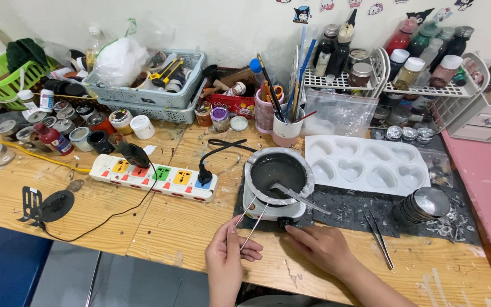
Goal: Stirring and scooping melted wax in a small pot on a heating plate.
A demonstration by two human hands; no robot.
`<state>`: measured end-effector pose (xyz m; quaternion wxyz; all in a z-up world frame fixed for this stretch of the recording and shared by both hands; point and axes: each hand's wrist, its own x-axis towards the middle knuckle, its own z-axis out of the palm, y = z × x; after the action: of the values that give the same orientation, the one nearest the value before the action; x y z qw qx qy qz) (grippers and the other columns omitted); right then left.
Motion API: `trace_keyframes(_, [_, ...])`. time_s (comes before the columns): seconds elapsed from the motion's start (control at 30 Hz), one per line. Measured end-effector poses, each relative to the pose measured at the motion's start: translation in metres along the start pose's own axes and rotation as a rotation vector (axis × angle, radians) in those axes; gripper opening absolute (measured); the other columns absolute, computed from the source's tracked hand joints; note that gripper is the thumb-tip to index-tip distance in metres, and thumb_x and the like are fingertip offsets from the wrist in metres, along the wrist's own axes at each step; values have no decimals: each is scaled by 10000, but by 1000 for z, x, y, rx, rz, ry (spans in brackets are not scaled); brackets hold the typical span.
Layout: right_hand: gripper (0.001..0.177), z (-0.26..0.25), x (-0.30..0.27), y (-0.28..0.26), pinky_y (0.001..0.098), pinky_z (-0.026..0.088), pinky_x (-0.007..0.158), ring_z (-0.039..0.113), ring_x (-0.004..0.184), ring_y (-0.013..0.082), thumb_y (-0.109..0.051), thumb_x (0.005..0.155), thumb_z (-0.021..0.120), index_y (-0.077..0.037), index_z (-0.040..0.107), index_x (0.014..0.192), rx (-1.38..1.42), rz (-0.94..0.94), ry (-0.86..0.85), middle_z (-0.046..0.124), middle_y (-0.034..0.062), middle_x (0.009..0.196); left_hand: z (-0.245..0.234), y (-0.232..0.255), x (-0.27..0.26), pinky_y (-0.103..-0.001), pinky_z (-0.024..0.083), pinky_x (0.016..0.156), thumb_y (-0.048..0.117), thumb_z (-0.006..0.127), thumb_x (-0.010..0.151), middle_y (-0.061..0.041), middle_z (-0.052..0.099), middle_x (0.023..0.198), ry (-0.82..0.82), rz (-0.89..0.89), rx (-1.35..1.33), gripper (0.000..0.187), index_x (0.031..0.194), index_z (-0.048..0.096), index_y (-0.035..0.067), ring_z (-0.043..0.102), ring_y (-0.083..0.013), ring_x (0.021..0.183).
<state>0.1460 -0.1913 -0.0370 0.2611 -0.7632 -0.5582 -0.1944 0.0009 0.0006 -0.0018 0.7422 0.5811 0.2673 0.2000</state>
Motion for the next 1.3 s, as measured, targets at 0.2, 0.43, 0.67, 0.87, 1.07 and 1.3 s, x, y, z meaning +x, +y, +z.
trace_keyframes(0.2, [372,-2,15,-8,395,492,434,630,507,238,-231,827,783,-170,741,1192,15,41,-30,665,43,648,-1,1,1,-262,533,530,276,402,1045,-155,769,692,4,-26,-9,434,1336,609,31,720,-161,548])
trace_keyframes(0.43, [362,12,-9,13,395,505,481,648,573,233,-183,844,732,-148,721,1204,3,-2,-7,670,39,708,-1,-3,2,-256,529,527,276,398,1048,-157,774,690,0,7,3,437,1332,618,27,714,-164,543])
trace_keyframes(0.67, [400,3,-7,11,371,497,496,630,572,204,-200,823,815,-170,680,1199,80,-35,26,643,31,692,-2,-5,3,-268,544,525,277,409,1043,-166,770,688,2,17,-9,433,1327,616,24,718,-175,542])
trace_keyframes(0.87, [609,-6,-14,19,168,464,492,595,665,31,-171,773,893,-156,533,1264,724,401,539,614,8,864,-4,-4,4,-272,540,516,277,422,1040,-168,762,678,-13,-6,-5,430,1324,622,23,718,-179,541])
trace_keyframes(1.07, [189,-56,34,12,191,531,603,674,741,66,-62,872,771,-73,767,1061,323,201,327,724,52,878,-5,-3,3,-277,541,499,255,527,1006,-181,757,669,-55,-61,-31,412,1321,608,3,710,-189,524])
trace_keyframes(1.3, [101,-74,70,15,218,514,552,686,657,83,-13,957,695,-24,766,1028,311,378,448,731,51,825,-11,-5,3,-267,544,509,232,593,976,-179,764,700,-269,-126,-77,452,1376,573,22,703,-182,531])
